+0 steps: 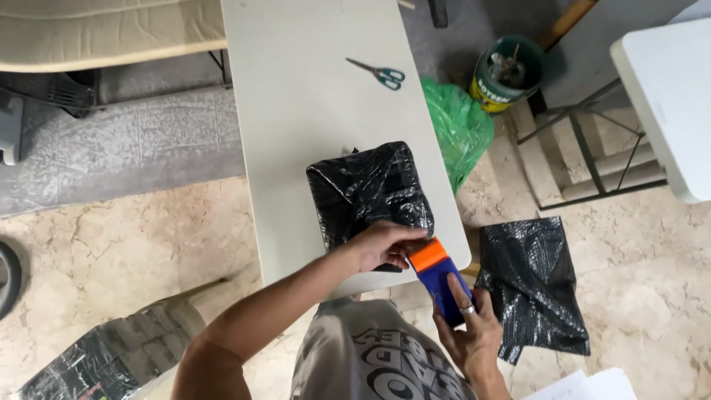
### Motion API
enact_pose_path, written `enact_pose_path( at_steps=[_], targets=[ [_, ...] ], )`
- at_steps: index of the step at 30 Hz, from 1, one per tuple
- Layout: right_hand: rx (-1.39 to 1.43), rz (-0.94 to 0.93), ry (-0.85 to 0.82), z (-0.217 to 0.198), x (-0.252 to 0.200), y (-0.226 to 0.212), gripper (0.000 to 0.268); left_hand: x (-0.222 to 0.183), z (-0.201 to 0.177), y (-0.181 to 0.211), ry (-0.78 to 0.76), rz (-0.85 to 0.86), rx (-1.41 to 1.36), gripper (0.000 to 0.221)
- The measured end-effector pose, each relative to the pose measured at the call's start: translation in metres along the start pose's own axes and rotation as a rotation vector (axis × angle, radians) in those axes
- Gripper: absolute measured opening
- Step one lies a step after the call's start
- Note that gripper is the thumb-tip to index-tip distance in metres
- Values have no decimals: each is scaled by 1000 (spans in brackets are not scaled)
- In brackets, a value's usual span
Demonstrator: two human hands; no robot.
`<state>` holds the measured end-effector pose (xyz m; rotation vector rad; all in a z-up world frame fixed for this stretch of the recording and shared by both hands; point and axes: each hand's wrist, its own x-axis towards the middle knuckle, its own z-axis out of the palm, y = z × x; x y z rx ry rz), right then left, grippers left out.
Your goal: Wrapping a box in black bubble wrap and securing it with adhesive tape using a handheld dispenser.
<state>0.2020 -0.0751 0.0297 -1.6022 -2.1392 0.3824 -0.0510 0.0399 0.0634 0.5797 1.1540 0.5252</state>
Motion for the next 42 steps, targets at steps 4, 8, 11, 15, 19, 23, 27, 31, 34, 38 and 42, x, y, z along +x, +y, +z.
enact_pose_path(
  at_steps=[4, 8, 11, 15, 19, 23, 27, 31, 34, 38, 42],
  targets=[
    [22, -37, -15, -7, 33, -36, 77, 6, -24, 22, 155, 76, -77, 12],
    [35, 92, -20, -13, 45, -54, 74, 20, -79, 77, 260, 539, 216, 20],
    [55, 207, -68, -21, 60, -64, 72, 65, -128, 104, 438, 773, 349, 10],
    [6, 126, -37, -24, 97, -88, 64, 103, -145, 108, 340, 643, 342, 14],
    [-32, 124, -36, -29, 109, -102, 60, 114, -161, 110, 345, -65, 1002, 72],
    [-22, 121, -29, -27, 109, -101, 61, 117, -158, 103, 496, 118, 998, 64],
    [-85, 170, 1, -28, 96, -97, 55, 79, -78, 76, 453, 767, 1408, 66],
    [-168, 197, -111, -32, 45, -77, 57, 68, -56, 65, 321, 651, 1686, 78],
    [-239, 361, -266, -54, 13, -80, 59, 67, -55, 69, 331, 611, 1742, 81],
    [-271, 380, -404, -48, 29, -59, 59, 23, -7, 46, 317, 536, 1911, 92],
    [-207, 451, -690, -36, 88, -50, 52, 33, -1, -5, 169, 593, 1903, 88]
  ],
)
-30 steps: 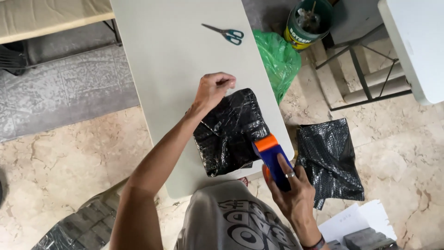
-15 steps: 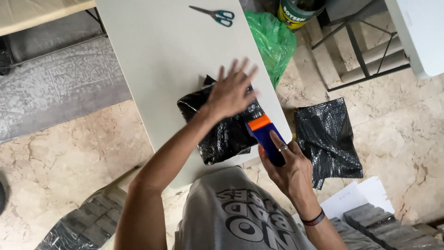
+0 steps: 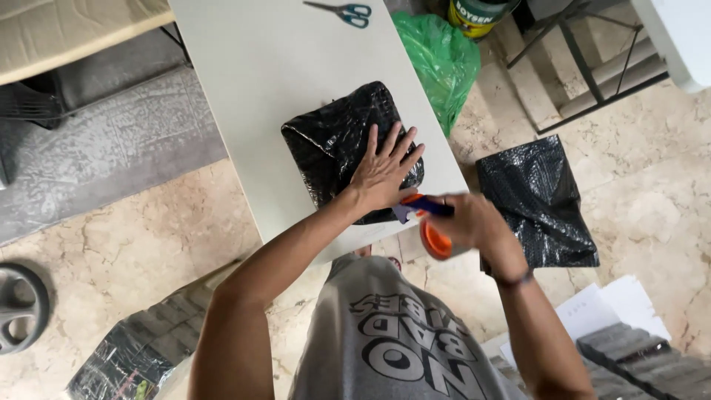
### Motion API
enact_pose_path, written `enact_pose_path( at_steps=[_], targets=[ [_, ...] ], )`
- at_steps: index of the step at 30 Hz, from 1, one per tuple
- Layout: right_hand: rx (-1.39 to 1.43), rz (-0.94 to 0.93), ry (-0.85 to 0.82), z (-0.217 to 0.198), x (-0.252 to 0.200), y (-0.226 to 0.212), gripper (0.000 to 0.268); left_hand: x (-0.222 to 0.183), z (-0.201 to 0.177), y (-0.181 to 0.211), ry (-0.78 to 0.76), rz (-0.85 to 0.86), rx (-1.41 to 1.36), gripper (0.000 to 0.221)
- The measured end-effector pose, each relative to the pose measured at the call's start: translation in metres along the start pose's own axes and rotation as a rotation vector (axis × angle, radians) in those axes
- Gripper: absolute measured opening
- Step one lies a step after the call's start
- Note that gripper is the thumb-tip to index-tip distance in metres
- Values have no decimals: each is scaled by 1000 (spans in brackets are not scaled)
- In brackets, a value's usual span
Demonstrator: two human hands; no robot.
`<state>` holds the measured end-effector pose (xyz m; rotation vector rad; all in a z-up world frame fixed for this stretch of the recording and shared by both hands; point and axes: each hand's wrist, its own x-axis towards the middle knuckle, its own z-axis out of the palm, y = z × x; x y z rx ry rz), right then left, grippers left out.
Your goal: Wrapping a box in black bubble wrap and securing it with adhesive tape using a handheld dispenser.
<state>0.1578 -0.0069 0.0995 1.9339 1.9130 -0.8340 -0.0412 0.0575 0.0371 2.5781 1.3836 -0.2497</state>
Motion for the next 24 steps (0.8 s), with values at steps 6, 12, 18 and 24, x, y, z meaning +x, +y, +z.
enact_pose_path(
  at_steps=[6, 12, 18, 24],
  targets=[
    [18, -183, -369, 72, 60, 55, 71, 7, 9, 8, 88, -116, 12, 87],
    [271, -192, 90, 70, -36, 87, 59, -35, 21, 45, 386, -85, -115, 84],
    [387, -443, 706, 98, -91, 82, 70, -94, -36, 80, 54, -441, -1517, 80],
    [136, -544, 756, 115, -77, 42, 77, -114, -32, 48, -12, -478, -1501, 63]
  ],
)
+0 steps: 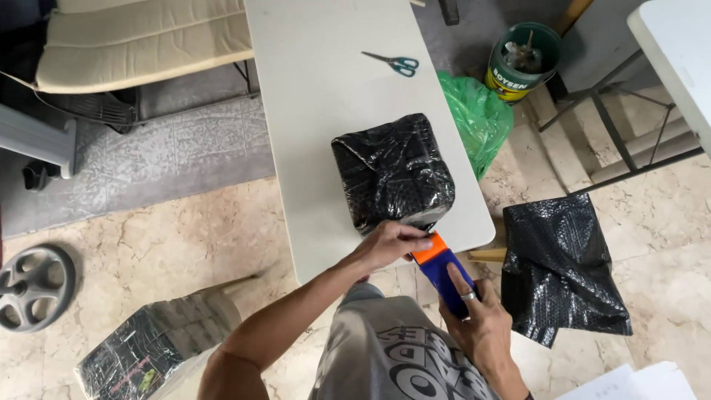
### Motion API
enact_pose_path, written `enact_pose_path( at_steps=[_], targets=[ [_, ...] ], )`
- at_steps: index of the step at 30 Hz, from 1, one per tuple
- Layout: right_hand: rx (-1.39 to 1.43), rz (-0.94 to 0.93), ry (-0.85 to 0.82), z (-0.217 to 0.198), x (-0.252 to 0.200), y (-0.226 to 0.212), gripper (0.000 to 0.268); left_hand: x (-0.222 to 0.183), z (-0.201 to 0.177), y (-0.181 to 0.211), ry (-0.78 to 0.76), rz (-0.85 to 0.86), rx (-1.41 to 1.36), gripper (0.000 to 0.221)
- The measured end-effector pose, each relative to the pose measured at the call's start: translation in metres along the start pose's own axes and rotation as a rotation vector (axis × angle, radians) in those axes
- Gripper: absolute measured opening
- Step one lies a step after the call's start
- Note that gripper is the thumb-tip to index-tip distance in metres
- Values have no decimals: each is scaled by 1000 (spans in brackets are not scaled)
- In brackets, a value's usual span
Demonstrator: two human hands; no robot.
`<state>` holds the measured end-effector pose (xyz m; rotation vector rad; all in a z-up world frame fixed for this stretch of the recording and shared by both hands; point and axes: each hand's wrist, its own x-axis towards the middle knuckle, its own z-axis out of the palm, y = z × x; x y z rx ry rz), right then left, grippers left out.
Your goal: Wrapping a box in black bubble wrap and securing it with adhesive tape using a handheld dispenser.
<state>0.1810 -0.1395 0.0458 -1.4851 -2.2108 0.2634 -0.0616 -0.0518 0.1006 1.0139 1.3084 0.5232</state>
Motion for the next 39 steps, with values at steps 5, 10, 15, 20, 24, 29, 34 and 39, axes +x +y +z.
enact_pose_path(
  at_steps=[5, 10, 15, 20, 24, 29, 34, 39],
  targets=[
    [-27, -21, 0, 13, 16, -34, 76, 22, -40, -45, -88, -172, -546, 48],
    [26, 70, -162, 21, 56, -102, 82, 24, -95, -62, 91, -88, -495, 14],
    [-63, 160, -40, 8, 107, -167, 64, 91, -209, -49, 390, 311, -199, 18],
    [-240, 245, 72, 38, 148, -185, 58, 172, -247, -71, 480, 598, 38, 10],
    [-241, 325, -67, 33, 157, -202, 58, 175, -262, -65, 225, 256, 317, 52],
    [-246, 339, -42, 29, 163, -204, 58, 171, -257, -56, 387, 358, 290, 52],
    [-203, 209, -140, 21, 151, -204, 59, 154, -180, -45, 258, 753, 1138, 75],
    [-229, 314, -287, 4, 83, -197, 60, 147, -181, -46, 263, 731, 1152, 70]
  ],
)
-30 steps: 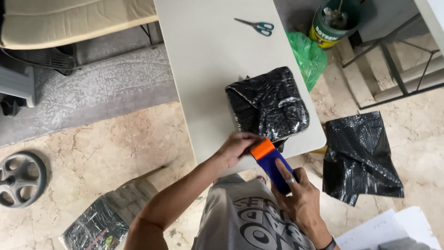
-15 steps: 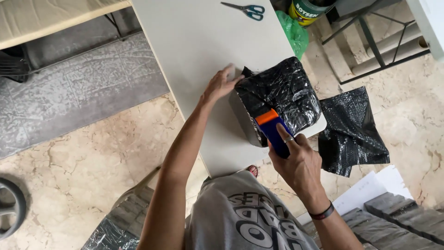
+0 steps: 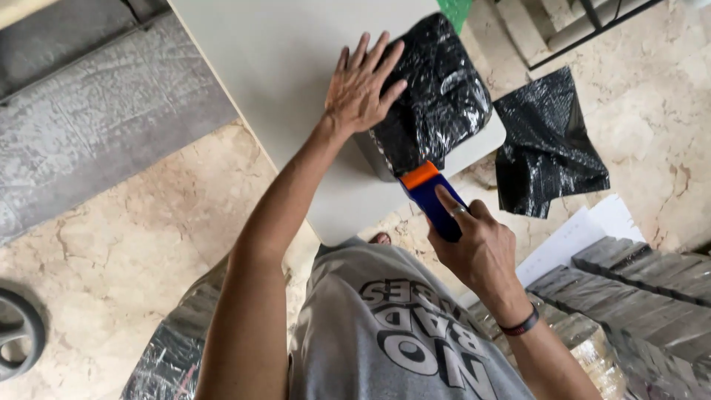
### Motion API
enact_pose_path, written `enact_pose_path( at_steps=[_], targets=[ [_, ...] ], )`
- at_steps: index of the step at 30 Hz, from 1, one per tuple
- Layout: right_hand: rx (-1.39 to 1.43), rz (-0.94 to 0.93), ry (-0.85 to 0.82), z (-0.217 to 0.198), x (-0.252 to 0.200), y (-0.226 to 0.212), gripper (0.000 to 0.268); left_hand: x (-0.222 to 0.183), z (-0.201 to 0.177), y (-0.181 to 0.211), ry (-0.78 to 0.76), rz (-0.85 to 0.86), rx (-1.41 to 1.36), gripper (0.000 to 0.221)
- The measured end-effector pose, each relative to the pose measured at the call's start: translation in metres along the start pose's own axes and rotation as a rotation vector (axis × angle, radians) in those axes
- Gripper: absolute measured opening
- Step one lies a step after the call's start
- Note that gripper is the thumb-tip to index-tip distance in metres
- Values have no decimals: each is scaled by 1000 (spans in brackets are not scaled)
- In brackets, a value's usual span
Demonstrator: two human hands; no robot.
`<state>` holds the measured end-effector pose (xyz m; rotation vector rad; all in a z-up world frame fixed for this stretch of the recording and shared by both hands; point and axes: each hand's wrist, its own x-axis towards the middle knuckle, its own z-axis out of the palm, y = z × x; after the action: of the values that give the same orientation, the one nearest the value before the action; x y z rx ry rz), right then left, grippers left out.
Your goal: Wrapping a box in black bubble wrap and securing it with adhesive tape using a handheld dispenser.
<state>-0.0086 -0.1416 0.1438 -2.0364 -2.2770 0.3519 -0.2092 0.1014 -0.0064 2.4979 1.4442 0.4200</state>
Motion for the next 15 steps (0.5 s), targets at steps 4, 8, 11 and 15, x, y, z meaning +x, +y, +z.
enact_pose_path(
  at_steps=[4, 8, 11, 15],
  targets=[
    [-7, 88, -94, 3, -55, 23, 65, 5, 2, -3, 3, -1, 70, 70],
    [12, 69, -50, 16, -62, 29, 65, 0, 0, 1, -3, -4, 116, 70],
    [23, 53, -2, 26, -41, 32, 62, -12, 5, 21, 0, -89, 120, 90],
    [32, 13, -89, 40, -12, 37, 58, -62, 15, 65, 123, 341, 109, 101]
  ],
)
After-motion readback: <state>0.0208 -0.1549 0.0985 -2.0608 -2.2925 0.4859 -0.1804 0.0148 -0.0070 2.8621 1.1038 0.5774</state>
